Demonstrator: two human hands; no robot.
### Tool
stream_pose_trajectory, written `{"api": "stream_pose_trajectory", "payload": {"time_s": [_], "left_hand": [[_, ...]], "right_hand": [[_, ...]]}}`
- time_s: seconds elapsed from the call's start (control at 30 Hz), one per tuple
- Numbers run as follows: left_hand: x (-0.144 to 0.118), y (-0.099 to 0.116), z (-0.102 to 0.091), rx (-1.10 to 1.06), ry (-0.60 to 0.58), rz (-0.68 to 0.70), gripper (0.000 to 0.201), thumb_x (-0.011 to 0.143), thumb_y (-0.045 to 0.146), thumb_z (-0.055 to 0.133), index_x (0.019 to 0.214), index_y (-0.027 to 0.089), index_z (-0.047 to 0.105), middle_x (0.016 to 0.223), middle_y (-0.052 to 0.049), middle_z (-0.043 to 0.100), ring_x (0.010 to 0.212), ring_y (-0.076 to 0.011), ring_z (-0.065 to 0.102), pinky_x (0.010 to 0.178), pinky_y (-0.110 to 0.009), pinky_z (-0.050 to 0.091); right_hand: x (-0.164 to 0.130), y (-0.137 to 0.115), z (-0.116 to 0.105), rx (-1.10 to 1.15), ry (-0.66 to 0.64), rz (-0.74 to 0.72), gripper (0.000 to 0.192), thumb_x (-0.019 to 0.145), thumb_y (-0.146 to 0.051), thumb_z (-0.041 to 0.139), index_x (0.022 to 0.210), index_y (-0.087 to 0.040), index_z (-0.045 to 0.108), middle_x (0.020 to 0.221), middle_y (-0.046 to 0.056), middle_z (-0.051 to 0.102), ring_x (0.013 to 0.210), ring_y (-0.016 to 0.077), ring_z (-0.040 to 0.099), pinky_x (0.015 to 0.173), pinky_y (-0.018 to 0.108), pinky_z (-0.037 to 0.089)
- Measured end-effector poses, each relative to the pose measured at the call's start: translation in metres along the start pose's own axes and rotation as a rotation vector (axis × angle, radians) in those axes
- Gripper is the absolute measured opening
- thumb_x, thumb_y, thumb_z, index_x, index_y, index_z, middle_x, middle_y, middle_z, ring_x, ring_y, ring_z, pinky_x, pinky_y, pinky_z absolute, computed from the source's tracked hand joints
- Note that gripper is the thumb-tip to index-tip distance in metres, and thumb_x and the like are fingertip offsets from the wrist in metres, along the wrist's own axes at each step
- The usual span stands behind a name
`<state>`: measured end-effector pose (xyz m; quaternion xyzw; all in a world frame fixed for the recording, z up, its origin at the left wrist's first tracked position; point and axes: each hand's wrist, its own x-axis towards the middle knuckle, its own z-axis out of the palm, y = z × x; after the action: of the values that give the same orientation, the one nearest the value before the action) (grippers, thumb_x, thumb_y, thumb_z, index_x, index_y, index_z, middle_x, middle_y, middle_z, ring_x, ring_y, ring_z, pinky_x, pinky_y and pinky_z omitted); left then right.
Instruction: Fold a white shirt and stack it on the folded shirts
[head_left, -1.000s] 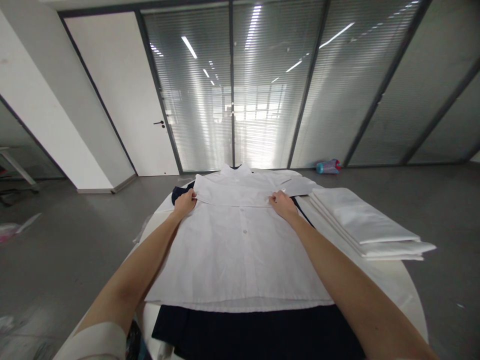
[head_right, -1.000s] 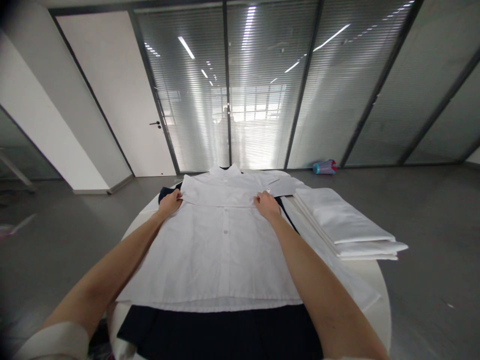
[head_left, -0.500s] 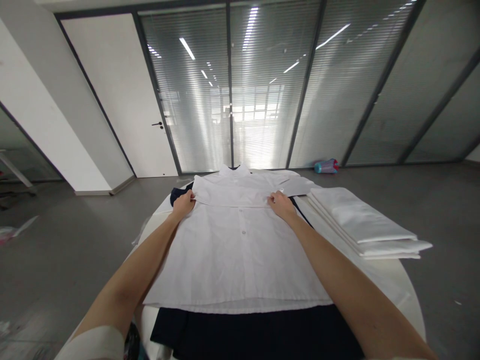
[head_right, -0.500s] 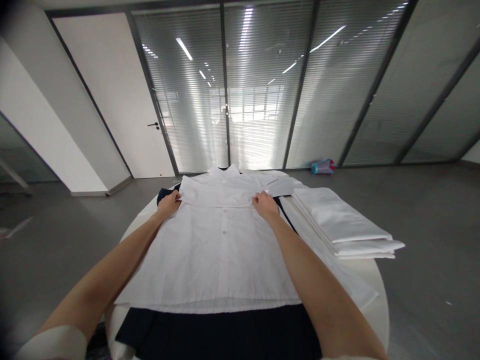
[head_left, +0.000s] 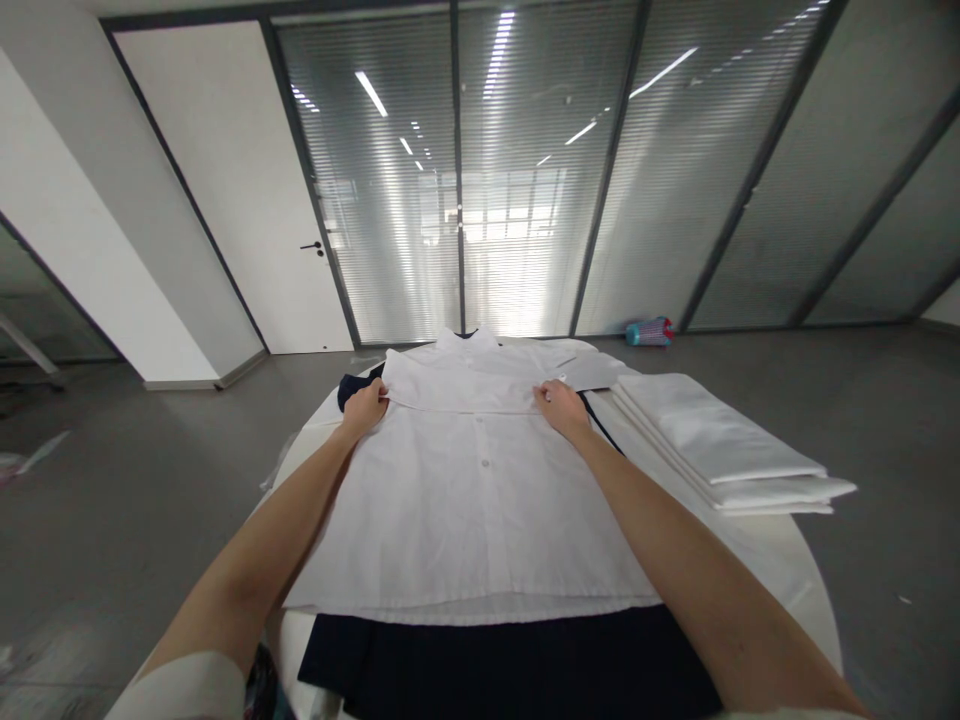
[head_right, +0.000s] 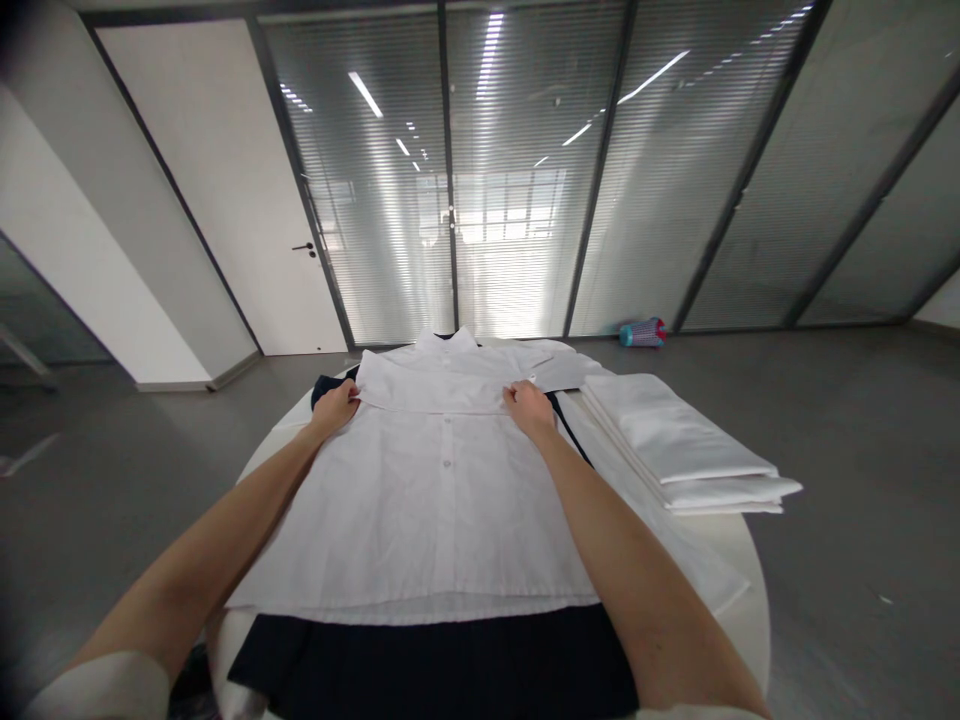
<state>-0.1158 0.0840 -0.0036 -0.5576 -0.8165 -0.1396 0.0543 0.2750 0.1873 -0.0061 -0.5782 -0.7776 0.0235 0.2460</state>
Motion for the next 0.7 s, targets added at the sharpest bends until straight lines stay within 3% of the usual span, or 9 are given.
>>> {"api": "stream_pose_trajectory", "payload": {"time_s": [0.1,0.17,0.23,0.33,0.47,0.57,0.63,0.7], "left_hand": [[0.000,0.001,-0.002,-0.006,0.009,-0.004,0.017,0.087,0.024,0.051,0.104,0.025,0.056,0.108,-0.007,0.071,0.100,-0.0273,0.067,0.076,-0.032,0.048],[0.000,0.002,-0.004,-0.010,0.023,-0.017,0.017,0.087,0.022,0.051,0.103,0.025,0.056,0.106,-0.007,0.071,0.100,-0.0275,0.067,0.075,-0.032,0.048],[-0.001,0.003,-0.006,-0.010,0.043,-0.042,0.018,0.086,0.020,0.049,0.102,0.025,0.056,0.106,-0.007,0.071,0.101,-0.0275,0.066,0.076,-0.033,0.048],[-0.003,0.002,-0.011,-0.003,0.064,-0.076,0.017,0.086,0.021,0.049,0.102,0.024,0.056,0.107,-0.008,0.070,0.102,-0.0274,0.065,0.077,-0.033,0.048],[-0.005,0.007,-0.028,0.049,0.085,-0.020,0.022,0.081,0.030,0.059,0.101,0.022,0.058,0.108,-0.011,0.067,0.100,-0.0293,0.064,0.080,-0.035,0.048],[-0.010,0.024,-0.043,0.072,0.081,0.223,0.025,0.076,0.038,0.068,0.091,0.020,0.060,0.100,-0.011,0.066,0.098,-0.0293,0.062,0.081,-0.035,0.047],[-0.020,0.045,-0.046,-0.045,-0.070,0.452,0.023,0.079,0.041,0.066,0.078,0.019,0.059,0.084,-0.006,0.066,0.085,-0.0234,0.062,0.075,-0.031,0.046],[-0.037,0.072,-0.042,-0.234,-0.296,0.682,0.029,0.085,0.044,0.061,0.071,0.018,0.059,0.072,-0.002,0.063,0.070,-0.0169,0.059,0.067,-0.027,0.046]], "right_hand": [[0.012,0.003,-0.014,0.225,0.232,0.188,0.031,0.096,-0.034,0.048,0.081,-0.016,0.067,0.092,0.013,0.073,0.092,0.0241,0.067,0.081,0.029,0.048],[0.021,0.005,-0.028,0.495,0.369,0.340,0.033,0.094,-0.036,0.050,0.072,-0.016,0.064,0.074,0.010,0.071,0.078,0.0224,0.069,0.071,0.028,0.052],[0.027,0.007,-0.044,0.787,0.409,0.449,0.037,0.095,-0.039,0.050,0.067,-0.017,0.059,0.062,0.005,0.066,0.062,0.0176,0.067,0.058,0.025,0.053],[0.018,0.007,-0.061,1.091,0.296,0.562,0.042,0.098,-0.042,0.046,0.065,-0.017,0.056,0.057,0.002,0.062,0.048,0.0132,0.062,0.044,0.022,0.050],[-0.015,0.008,-0.067,1.087,-0.083,0.621,0.037,0.098,-0.039,0.048,0.077,-0.014,0.063,0.055,0.004,0.061,0.047,0.0148,0.063,0.042,0.023,0.052],[-0.031,0.011,-0.061,1.056,-0.217,0.610,0.022,0.094,-0.035,0.058,0.094,-0.015,0.064,0.067,0.005,0.066,0.051,0.0163,0.066,0.046,0.029,0.059],[-0.033,0.014,-0.057,1.034,-0.200,0.629,0.018,0.090,-0.031,0.064,0.095,-0.015,0.063,0.077,0.006,0.068,0.054,0.0162,0.066,0.048,0.032,0.061],[-0.031,0.016,-0.055,1.009,-0.181,0.627,0.015,0.085,-0.028,0.069,0.089,-0.014,0.064,0.084,0.008,0.068,0.060,0.0163,0.066,0.050,0.032,0.063]]}}
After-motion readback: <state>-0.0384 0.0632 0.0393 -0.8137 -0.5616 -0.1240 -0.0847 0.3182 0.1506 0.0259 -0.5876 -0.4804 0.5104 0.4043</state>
